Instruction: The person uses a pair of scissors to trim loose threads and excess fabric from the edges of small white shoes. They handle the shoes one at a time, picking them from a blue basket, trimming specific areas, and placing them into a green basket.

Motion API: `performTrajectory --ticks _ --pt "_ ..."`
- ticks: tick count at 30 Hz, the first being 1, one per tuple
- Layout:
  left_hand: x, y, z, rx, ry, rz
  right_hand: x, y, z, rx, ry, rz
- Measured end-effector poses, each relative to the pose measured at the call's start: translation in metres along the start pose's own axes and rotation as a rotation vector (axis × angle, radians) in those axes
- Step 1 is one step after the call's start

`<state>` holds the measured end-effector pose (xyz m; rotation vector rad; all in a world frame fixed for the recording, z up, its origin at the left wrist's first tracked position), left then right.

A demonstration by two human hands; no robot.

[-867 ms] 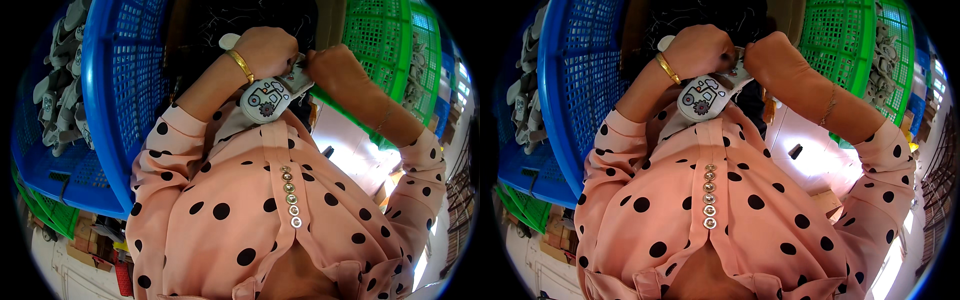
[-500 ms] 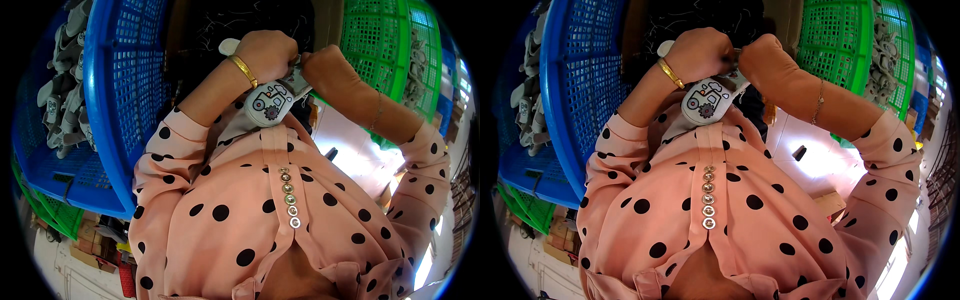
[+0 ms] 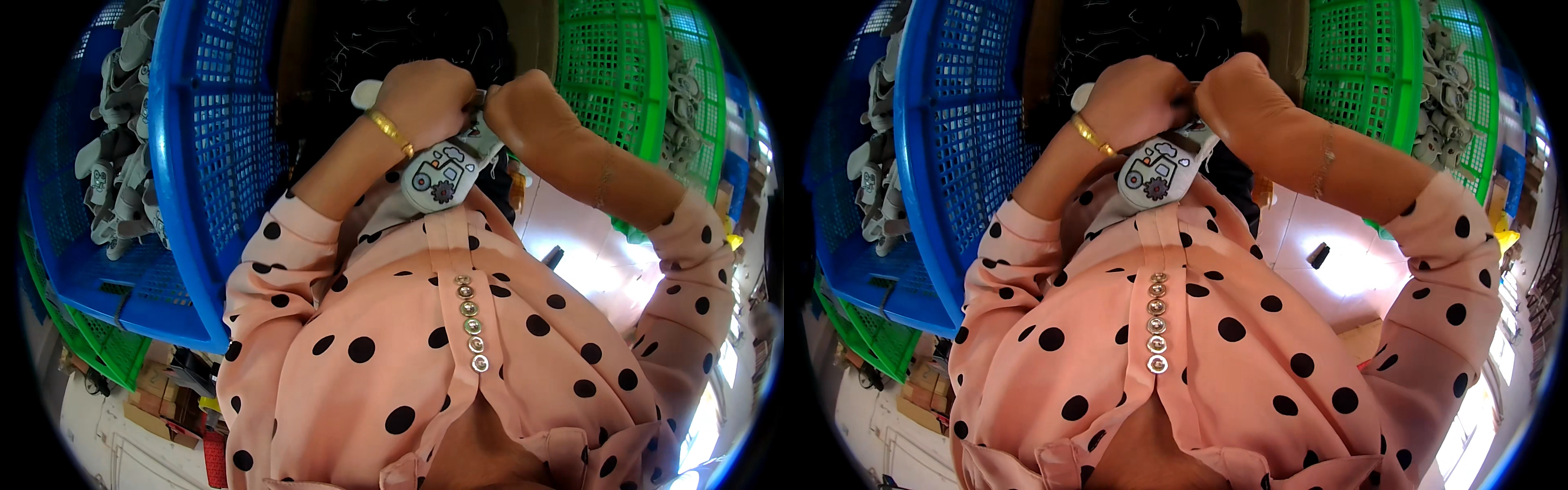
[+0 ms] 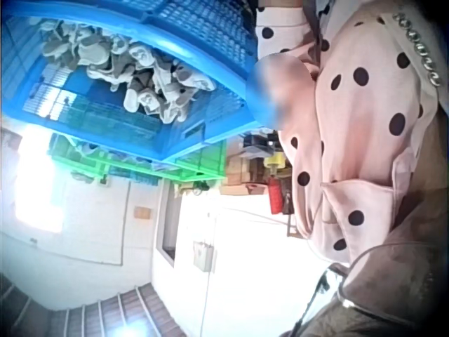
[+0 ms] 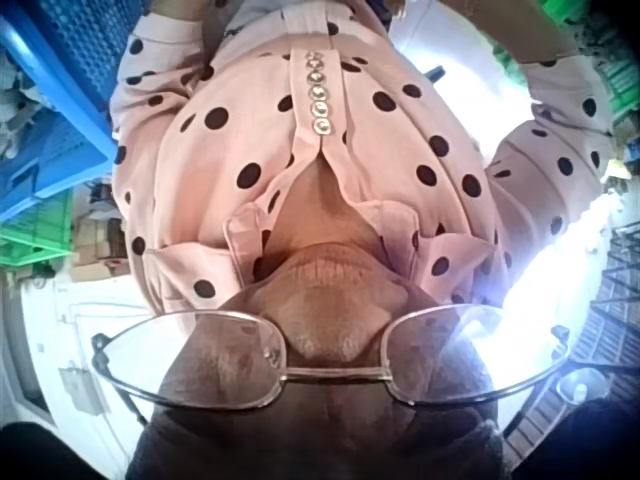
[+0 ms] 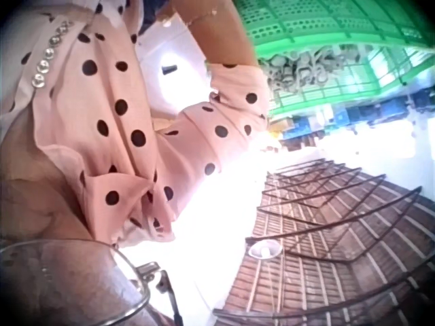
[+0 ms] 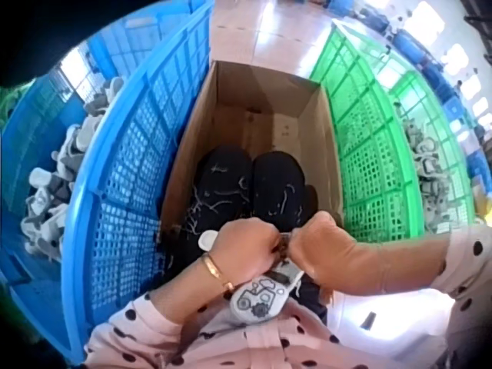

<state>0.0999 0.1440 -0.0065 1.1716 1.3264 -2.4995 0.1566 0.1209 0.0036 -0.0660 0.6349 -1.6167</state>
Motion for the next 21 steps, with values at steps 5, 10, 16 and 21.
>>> performTrajectory --ticks 5,10,16,21 --pt "0.023 -0.020 0.043 -0.287 -0.157 0.222 -0.056 -0.011 0.060 -0.461 0.303 -0.706" --pt "0.031 -0.033 0.062 -0.539 -0.192 0.421 -0.036 0.006 0.071 -0.701 0.335 -1.276" --pt "0.036 -0.027 0.075 -0.665 -0.185 0.461 -0.025 0.032 0.043 -0.928 0.420 -1.535" --pt "0.025 -0.017 0.085 -0.641 -0.161 0.575 -0.046 0.046 0.030 -1.098 0.362 -1.693"
Point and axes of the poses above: each hand's wrist, its own z-axis away from the middle knuckle, its own y-axis out of the palm, x = y × z, the point moved 9 cm from there along -z, towards the middle knuckle, and after that the axes turned 14 degrees about x, right-handed, at the moved point
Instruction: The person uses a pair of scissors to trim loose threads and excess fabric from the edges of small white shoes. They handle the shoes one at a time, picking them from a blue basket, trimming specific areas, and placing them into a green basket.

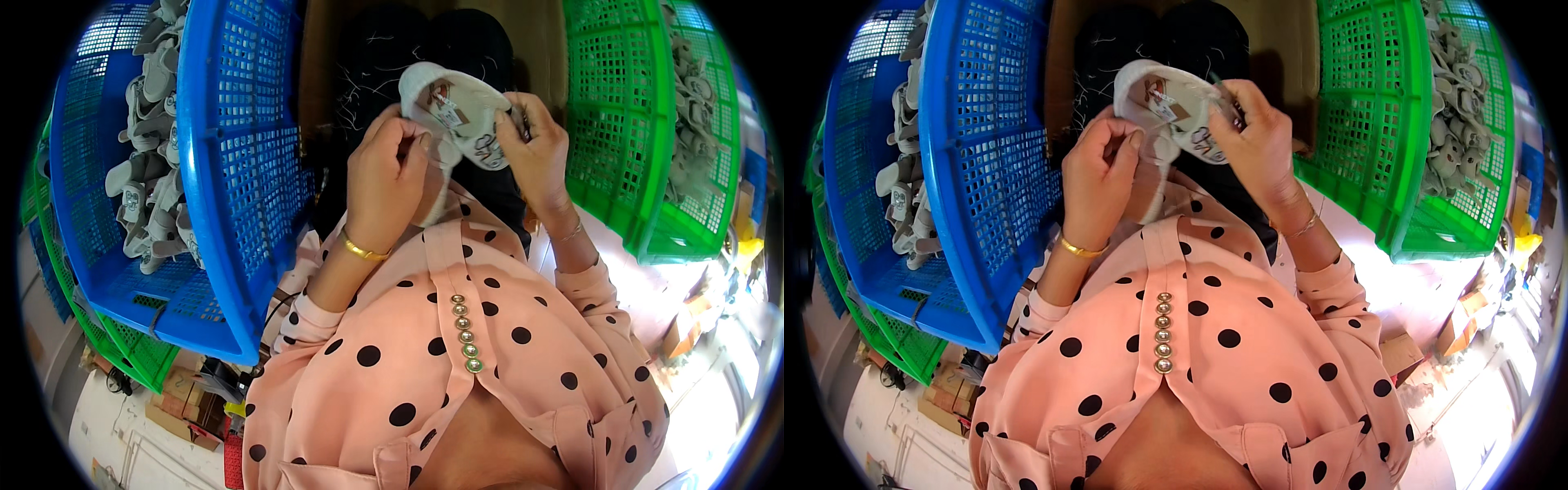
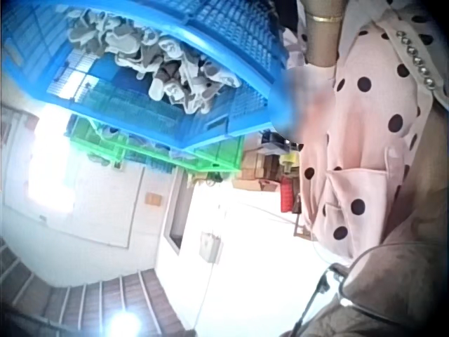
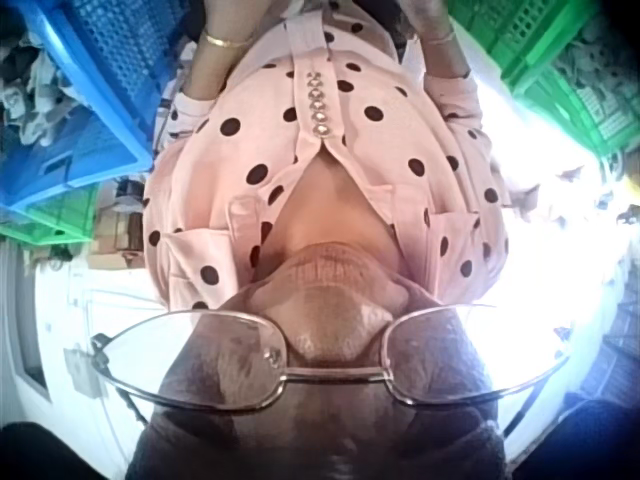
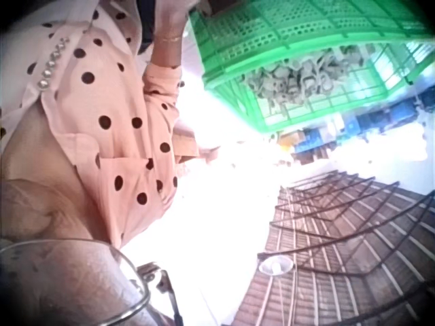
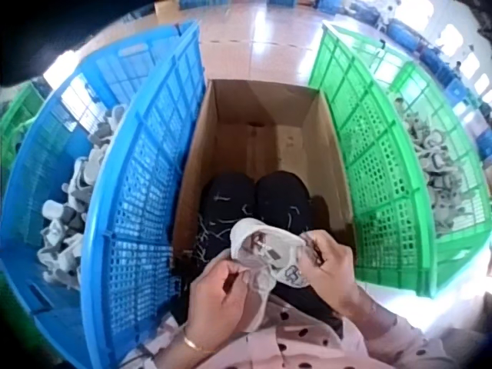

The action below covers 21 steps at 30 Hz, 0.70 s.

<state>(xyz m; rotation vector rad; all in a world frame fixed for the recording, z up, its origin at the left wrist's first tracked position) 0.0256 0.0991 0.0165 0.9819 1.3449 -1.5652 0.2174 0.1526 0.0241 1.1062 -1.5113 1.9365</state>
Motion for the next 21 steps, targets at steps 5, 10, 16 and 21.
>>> performTrajectory --ticks 5,10,16,21 --pt "-0.032 -0.074 0.008 -0.343 0.160 -0.359 -0.011 -0.004 -0.010 0.205 0.026 -0.063" --pt "-0.055 -0.024 -0.005 0.110 0.379 -0.465 0.018 0.028 -0.002 0.448 -0.138 -0.036" --pt "-0.034 -0.006 0.002 0.243 0.305 -0.392 0.014 0.045 0.004 0.529 -0.106 -0.049" --pt "0.008 -0.006 -0.001 0.462 -0.112 0.058 0.019 0.059 0.001 0.649 -0.093 -0.192"
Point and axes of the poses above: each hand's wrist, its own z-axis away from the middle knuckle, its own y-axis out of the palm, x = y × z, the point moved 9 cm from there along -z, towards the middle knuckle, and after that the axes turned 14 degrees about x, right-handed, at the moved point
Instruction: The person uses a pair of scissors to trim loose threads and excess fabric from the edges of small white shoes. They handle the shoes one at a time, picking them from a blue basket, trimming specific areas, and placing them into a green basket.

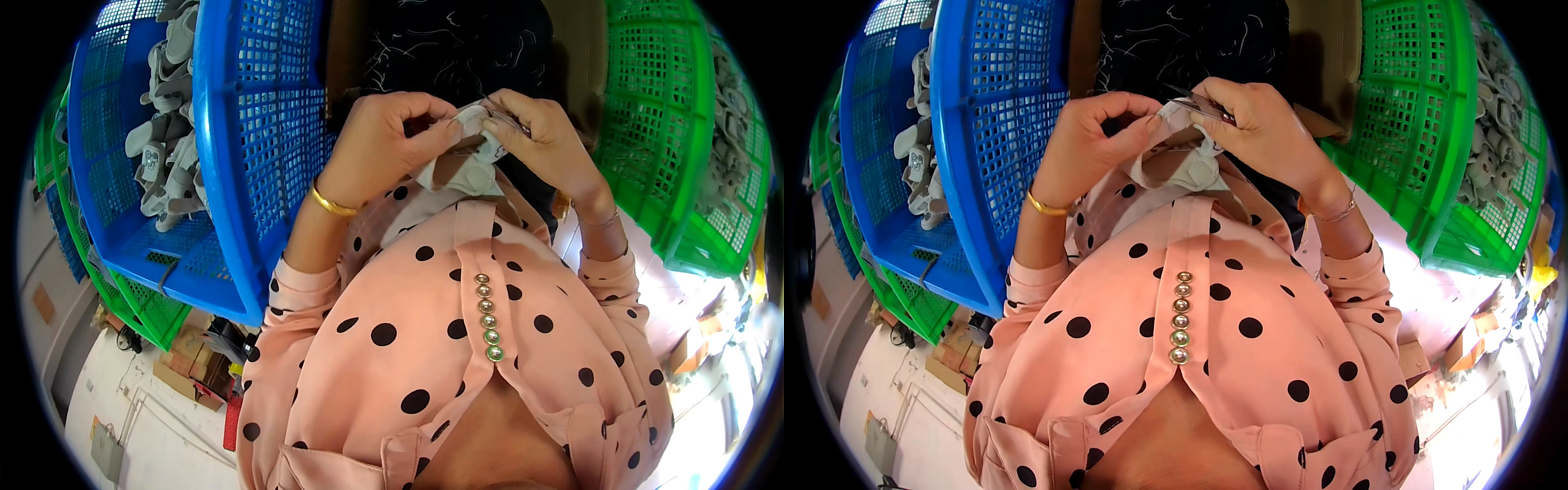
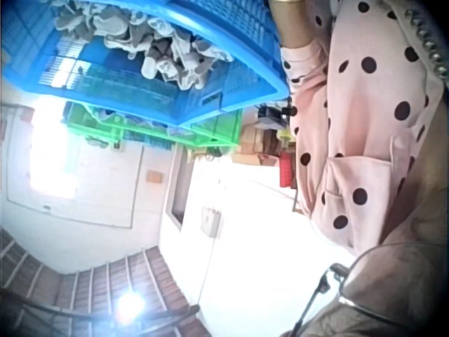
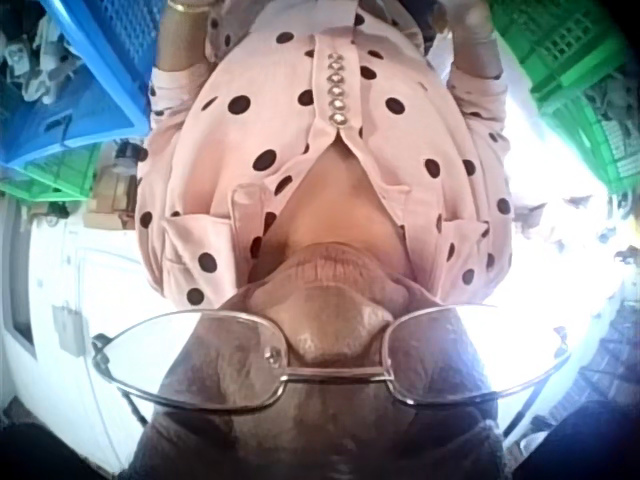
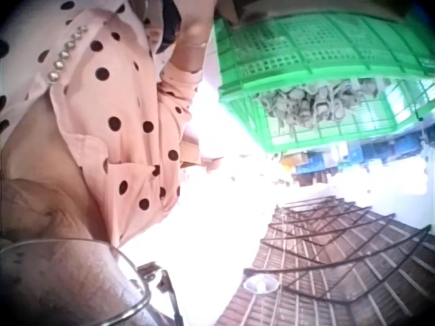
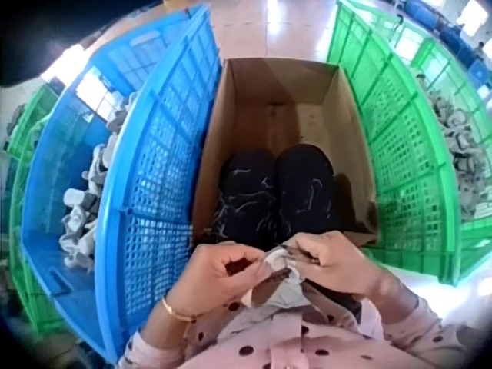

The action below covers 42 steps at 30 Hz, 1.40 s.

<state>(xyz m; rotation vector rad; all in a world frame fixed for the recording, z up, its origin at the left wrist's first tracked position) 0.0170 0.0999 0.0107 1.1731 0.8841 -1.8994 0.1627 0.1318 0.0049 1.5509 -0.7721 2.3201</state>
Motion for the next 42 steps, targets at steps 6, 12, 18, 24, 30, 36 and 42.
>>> performTrajectory --ticks 6,12,18,24,30,36,42 --pt "0.062 0.035 0.011 0.111 -0.242 0.717 -0.016 0.022 0.009 -0.026 -0.026 0.054" --pt "0.080 0.042 0.014 0.033 -0.253 0.882 0.005 0.009 0.022 -0.149 -0.047 0.717" --pt "0.082 0.041 0.015 0.019 -0.221 0.905 0.011 0.014 0.013 -0.125 -0.110 0.864" --pt "0.080 0.041 0.015 0.004 -0.258 0.936 0.013 0.016 0.008 -0.135 -0.153 0.900" --pt "0.082 0.041 0.013 0.036 -0.222 0.901 0.014 0.018 0.007 -0.147 -0.194 0.982" --pt "0.082 0.042 0.014 0.028 -0.229 0.925 0.020 0.020 0.007 -0.133 -0.232 1.044" --pt "0.080 0.044 0.014 0.042 -0.226 0.948 -0.009 0.016 0.002 -0.037 -0.041 0.637"
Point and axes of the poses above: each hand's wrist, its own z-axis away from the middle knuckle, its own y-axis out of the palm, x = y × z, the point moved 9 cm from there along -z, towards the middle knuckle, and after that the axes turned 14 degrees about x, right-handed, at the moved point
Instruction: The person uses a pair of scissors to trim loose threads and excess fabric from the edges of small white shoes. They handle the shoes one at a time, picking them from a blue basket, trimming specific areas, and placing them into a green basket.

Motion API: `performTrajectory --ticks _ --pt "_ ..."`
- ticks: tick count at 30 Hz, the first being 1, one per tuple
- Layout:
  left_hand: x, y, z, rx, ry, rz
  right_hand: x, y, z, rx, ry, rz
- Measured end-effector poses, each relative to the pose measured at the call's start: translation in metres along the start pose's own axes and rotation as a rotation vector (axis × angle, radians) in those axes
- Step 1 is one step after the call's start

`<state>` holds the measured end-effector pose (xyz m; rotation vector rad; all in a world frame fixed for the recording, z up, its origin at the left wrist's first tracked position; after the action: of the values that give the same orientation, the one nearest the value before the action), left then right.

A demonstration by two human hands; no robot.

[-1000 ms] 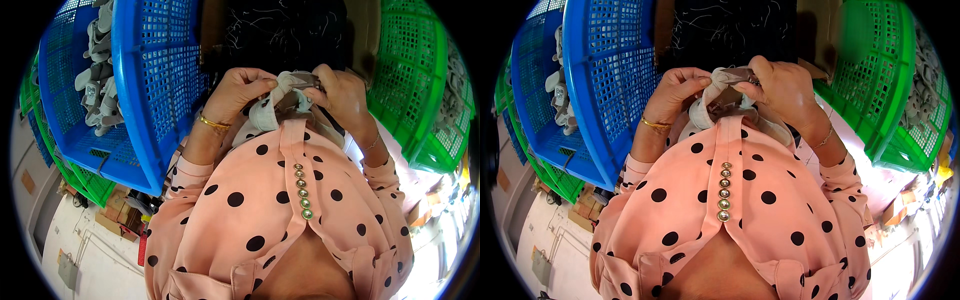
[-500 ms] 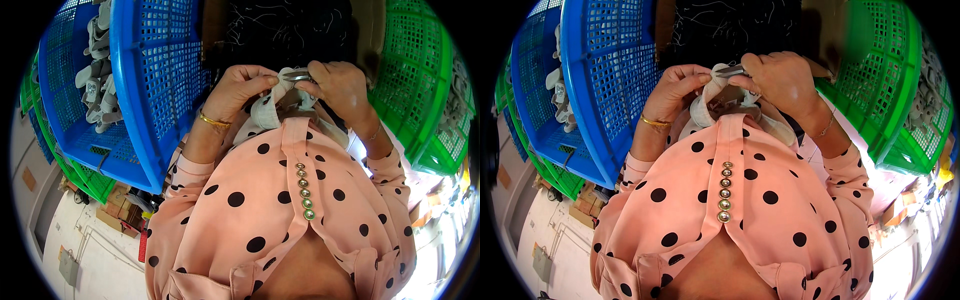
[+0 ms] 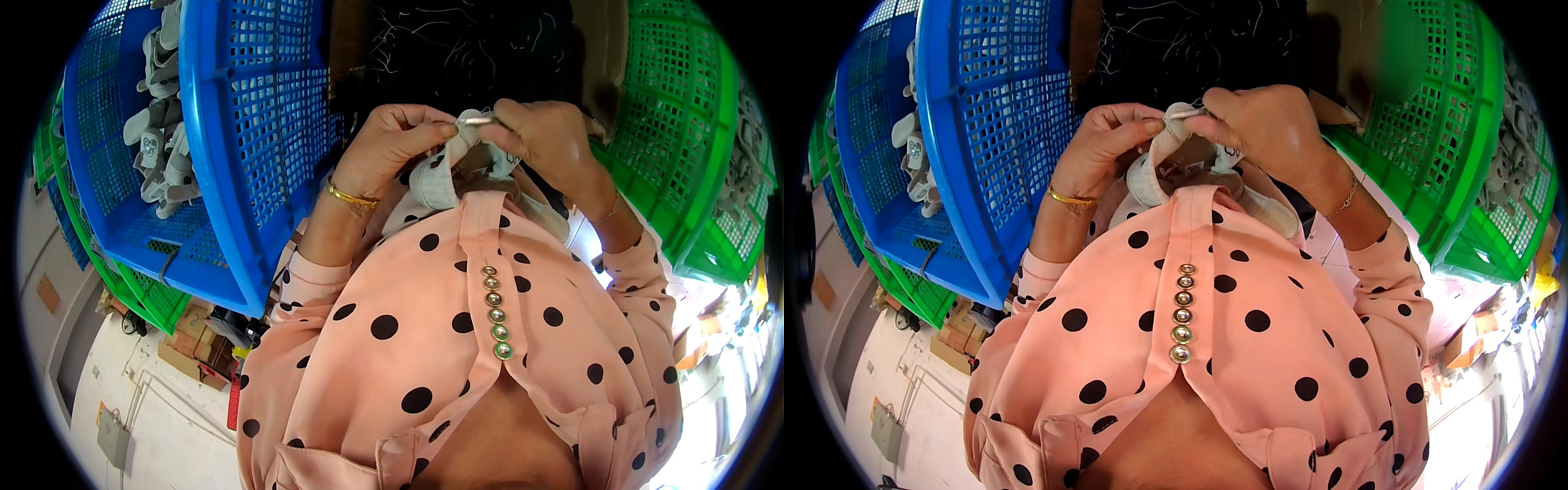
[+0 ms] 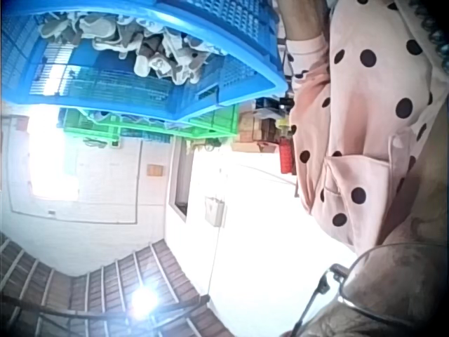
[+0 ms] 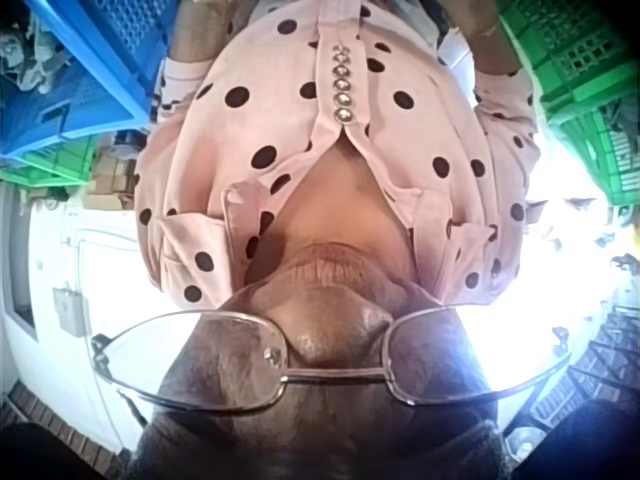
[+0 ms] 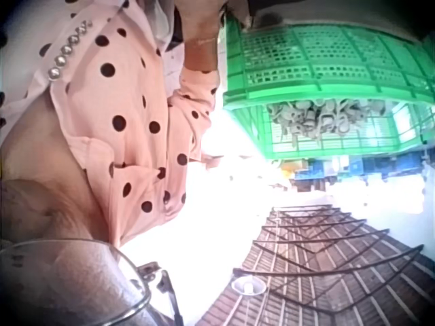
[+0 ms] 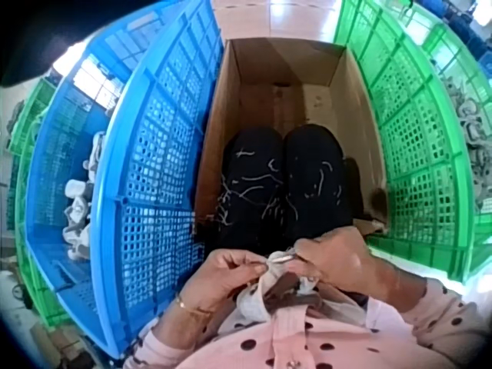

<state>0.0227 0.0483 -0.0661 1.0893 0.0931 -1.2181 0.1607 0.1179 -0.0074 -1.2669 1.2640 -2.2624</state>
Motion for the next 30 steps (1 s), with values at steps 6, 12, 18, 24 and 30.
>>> performTrajectory --ticks 6,12,18,24,30 --pt "0.002 -0.002 -0.002 0.034 -0.013 -0.009 -0.001 -0.015 -0.004 -0.042 0.084 -0.491" --pt "-0.006 -0.005 -0.001 -0.007 0.007 -0.115 -0.018 -0.010 -0.018 -0.045 0.174 0.020" --pt "-0.013 -0.007 -0.002 0.017 0.053 -0.114 -0.027 0.010 -0.010 0.093 0.156 -0.782" --pt "-0.052 0.005 -0.002 -0.027 0.106 -0.667 -0.024 0.029 -0.023 0.203 0.111 -0.851" --pt "-0.097 0.053 0.019 -0.276 0.667 -1.449 -0.033 0.008 -0.022 0.148 0.243 -0.677"
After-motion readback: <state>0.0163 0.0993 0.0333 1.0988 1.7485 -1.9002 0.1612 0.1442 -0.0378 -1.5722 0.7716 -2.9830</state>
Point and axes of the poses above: each hand's wrist, its own z-axis away from the middle knuckle, its own y-axis out of the palm, x = y × z, the point moved 9 cm from there along -z, towards the middle knuckle, and after that the axes turned 14 degrees about x, right-handed, at the moved point
